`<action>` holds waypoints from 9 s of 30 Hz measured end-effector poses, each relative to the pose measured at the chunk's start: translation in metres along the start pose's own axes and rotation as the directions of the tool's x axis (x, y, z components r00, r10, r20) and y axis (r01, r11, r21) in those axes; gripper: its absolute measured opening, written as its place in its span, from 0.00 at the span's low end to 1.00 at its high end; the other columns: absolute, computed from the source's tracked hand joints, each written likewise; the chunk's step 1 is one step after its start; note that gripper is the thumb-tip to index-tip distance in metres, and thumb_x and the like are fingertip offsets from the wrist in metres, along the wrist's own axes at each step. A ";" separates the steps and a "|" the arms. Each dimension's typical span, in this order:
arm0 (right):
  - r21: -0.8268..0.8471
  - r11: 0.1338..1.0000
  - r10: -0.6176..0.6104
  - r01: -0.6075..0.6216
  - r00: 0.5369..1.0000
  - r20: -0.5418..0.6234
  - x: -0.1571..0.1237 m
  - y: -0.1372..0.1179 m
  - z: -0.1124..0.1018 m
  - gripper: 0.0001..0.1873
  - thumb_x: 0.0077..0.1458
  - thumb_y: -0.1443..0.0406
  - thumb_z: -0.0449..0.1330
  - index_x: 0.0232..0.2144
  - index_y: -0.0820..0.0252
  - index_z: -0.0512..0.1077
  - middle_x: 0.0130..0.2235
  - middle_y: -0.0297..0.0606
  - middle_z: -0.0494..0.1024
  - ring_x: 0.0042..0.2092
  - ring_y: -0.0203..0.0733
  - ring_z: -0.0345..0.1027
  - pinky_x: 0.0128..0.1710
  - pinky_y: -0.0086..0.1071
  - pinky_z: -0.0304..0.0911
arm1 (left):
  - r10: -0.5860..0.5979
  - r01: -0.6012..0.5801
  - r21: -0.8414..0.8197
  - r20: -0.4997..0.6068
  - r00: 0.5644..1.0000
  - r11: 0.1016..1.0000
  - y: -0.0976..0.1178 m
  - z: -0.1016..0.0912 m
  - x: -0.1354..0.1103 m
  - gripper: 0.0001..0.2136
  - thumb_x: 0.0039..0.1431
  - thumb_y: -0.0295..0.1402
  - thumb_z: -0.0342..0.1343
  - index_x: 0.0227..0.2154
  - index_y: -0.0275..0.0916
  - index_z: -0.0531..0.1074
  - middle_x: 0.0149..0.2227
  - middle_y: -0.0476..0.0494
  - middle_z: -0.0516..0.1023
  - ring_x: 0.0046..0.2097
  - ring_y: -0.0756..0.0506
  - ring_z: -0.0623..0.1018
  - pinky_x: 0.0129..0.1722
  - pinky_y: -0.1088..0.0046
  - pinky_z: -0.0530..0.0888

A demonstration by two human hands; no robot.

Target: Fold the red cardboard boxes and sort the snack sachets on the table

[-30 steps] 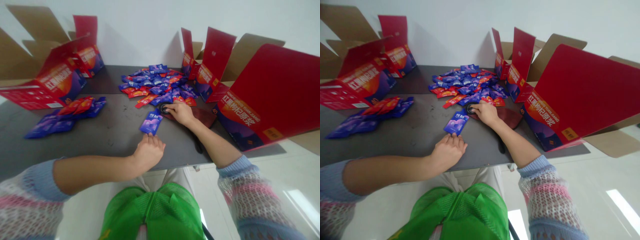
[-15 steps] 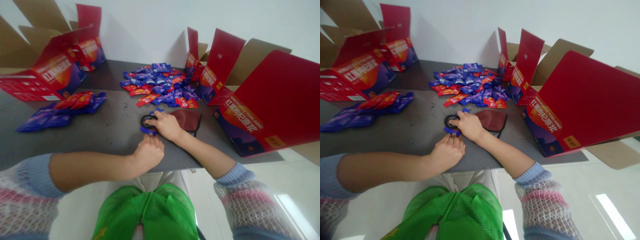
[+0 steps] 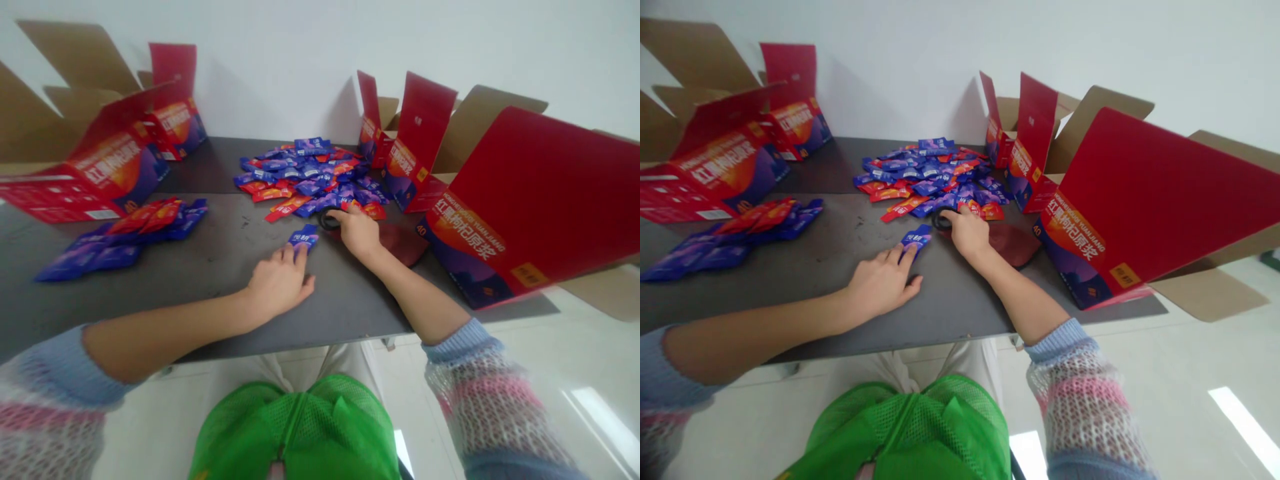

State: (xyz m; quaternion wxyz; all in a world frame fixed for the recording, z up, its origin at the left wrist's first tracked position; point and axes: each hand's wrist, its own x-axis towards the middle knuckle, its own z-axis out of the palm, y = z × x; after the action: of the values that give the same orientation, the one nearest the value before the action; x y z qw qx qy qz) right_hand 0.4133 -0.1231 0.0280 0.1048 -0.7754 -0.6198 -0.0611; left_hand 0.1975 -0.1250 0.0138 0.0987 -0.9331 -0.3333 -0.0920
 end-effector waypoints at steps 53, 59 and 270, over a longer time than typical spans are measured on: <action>0.058 0.960 -0.279 0.275 0.956 0.088 -0.009 -0.020 -0.002 0.21 0.66 0.50 0.49 0.56 0.42 0.72 0.46 0.39 0.76 0.43 0.43 0.73 0.32 0.32 0.58 | -0.148 0.649 -0.700 0.705 0.693 -0.298 -0.046 0.010 0.059 0.17 0.55 0.19 0.48 0.46 0.25 0.74 0.28 0.32 0.81 0.29 0.40 0.82 0.35 0.59 0.80; 0.241 0.823 -0.548 0.514 0.831 0.098 -0.031 -0.044 -0.009 0.22 0.66 0.50 0.50 0.58 0.42 0.71 0.50 0.38 0.75 0.44 0.42 0.72 0.36 0.31 0.60 | -0.155 0.566 -0.755 0.635 0.757 -0.330 -0.046 0.012 0.057 0.12 0.47 0.17 0.50 0.32 0.28 0.77 0.25 0.39 0.79 0.24 0.47 0.78 0.27 0.73 0.76; 0.193 0.950 -0.296 0.245 0.903 0.313 0.016 0.027 -0.009 0.22 0.61 0.63 0.55 0.55 0.41 0.74 0.53 0.27 0.80 0.49 0.43 0.73 0.48 0.32 0.64 | -0.275 0.481 -0.867 0.498 0.822 -0.133 -0.042 0.030 0.061 0.05 0.55 0.22 0.52 0.29 0.36 0.71 0.25 0.47 0.75 0.27 0.48 0.76 0.30 0.70 0.77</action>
State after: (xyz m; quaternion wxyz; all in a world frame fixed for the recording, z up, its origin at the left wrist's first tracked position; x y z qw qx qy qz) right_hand 0.4430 -0.1160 0.0376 0.0452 -0.6704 -0.7330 0.1055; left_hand 0.2199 -0.0486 0.0048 -0.6352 -0.5896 -0.4310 -0.2514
